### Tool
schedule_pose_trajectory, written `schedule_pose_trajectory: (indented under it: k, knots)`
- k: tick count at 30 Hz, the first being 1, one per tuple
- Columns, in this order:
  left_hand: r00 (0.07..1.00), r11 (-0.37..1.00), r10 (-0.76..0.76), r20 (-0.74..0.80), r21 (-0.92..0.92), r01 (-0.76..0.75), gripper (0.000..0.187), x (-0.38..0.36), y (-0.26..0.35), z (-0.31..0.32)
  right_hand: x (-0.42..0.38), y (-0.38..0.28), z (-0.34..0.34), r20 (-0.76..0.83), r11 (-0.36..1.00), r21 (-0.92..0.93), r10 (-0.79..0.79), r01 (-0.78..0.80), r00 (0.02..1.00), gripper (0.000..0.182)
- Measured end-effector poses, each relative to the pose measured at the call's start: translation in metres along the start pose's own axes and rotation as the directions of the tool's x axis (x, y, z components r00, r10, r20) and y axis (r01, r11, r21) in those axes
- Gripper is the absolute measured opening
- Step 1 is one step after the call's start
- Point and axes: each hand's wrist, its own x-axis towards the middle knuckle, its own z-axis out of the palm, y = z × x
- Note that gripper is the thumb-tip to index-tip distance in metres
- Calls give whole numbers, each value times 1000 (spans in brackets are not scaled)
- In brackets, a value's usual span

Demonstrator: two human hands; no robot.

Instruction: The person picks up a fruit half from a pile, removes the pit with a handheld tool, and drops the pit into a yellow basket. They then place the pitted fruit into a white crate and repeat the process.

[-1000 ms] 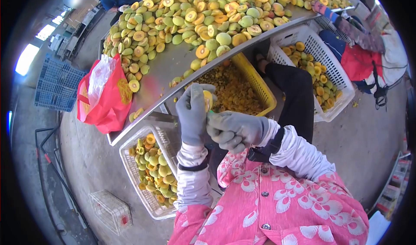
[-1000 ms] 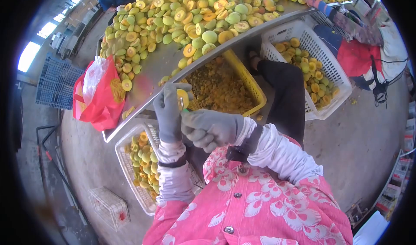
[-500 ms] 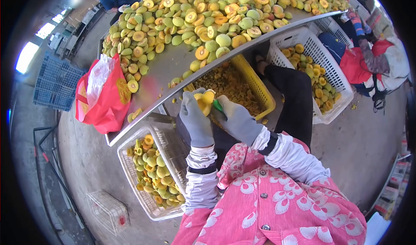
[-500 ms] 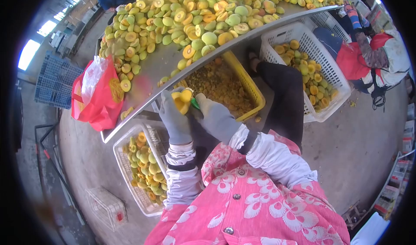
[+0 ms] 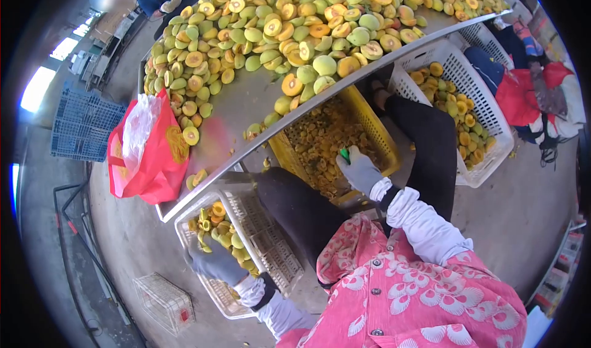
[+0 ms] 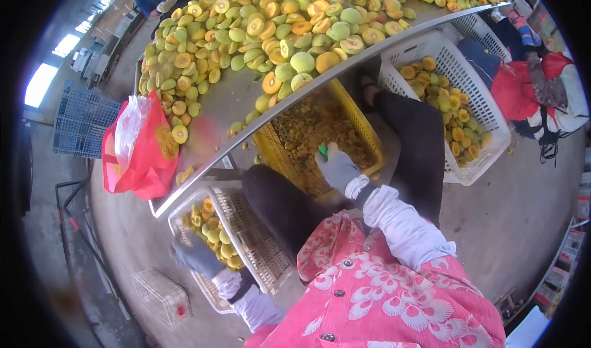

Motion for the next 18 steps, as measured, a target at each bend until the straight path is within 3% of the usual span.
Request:
schedule_pose_trajectory:
  k: [1, 2, 3, 4, 5, 6, 7, 9, 10, 11, 12, 13, 14, 15, 17, 18]
  knots:
    - [950, 958, 237, -205, -114, -264, 26, 15, 22, 8, 2, 11, 10, -33, 998, -24, -65, 64, 997, 35]
    - [981, 891, 189, -49, -412, -192, 31, 32, 64, 20, 9, 21, 15, -66, 990, -55, -131, 128, 989, 37]
    - [986, 772, 155, 58, -630, -84, 35, 37, 63, 40, 21, 29, 12, 5, 995, 17, -102, 102, 995, 37]
    - [917, 640, 326, 231, -767, -34, 41, 56, 143, 58, 23, 32, 10, 2, 995, 16, -96, 96, 995, 37]
    - [818, 611, 556, 149, -740, -281, 46, 74, 179, 83, 17, 37, 13, -16, 985, 57, -164, 165, 986, 36]
    - [709, 620, 690, 145, -624, -476, 48, 90, 212, 110, 14, 41, 15, -37, 969, 100, -224, 227, 974, 35]
    - [654, 638, 705, 275, -649, -415, 50, 102, 239, 146, 18, 53, 13, -38, 958, 200, -204, 208, 978, 31]
    - [503, 687, 725, 471, -542, -484, 52, 118, 281, 197, 16, 52, -6, -24, 954, 280, -102, 105, 994, 30]
    - [482, 682, 730, 485, -552, -480, 52, 123, 293, 207, 14, 47, -20, -8, 937, 348, -33, 34, 999, 29]
    - [374, 720, 691, 619, -539, -437, 50, 130, 305, 209, 13, 42, -34, 13, 934, 345, 88, -87, 996, 28]
    - [260, 757, 634, 728, -516, -401, 49, 137, 311, 212, 16, 44, -39, 8, 933, 346, 99, -95, 995, 28]
    - [344, 716, 693, 634, -547, -433, 44, 137, 305, 224, 18, 45, -42, -29, 943, 313, 125, -110, 992, 28]
    - [342, 715, 694, 634, -548, -434, 44, 135, 297, 235, 18, 45, -44, -64, 952, 279, 145, -122, 987, 28]
    - [468, 763, 638, 611, -582, -280, 43, 133, 286, 238, 16, 41, -45, -63, 954, 277, 140, -118, 988, 28]
    - [664, 740, 463, 587, -669, 75, 38, 126, 269, 205, 10, 19, -45, -51, 972, 154, -174, 180, 983, 29]
    - [679, 740, 454, 577, -669, 73, 38, 119, 259, 180, 3, 3, -43, -46, 968, 152, -193, 198, 980, 29]
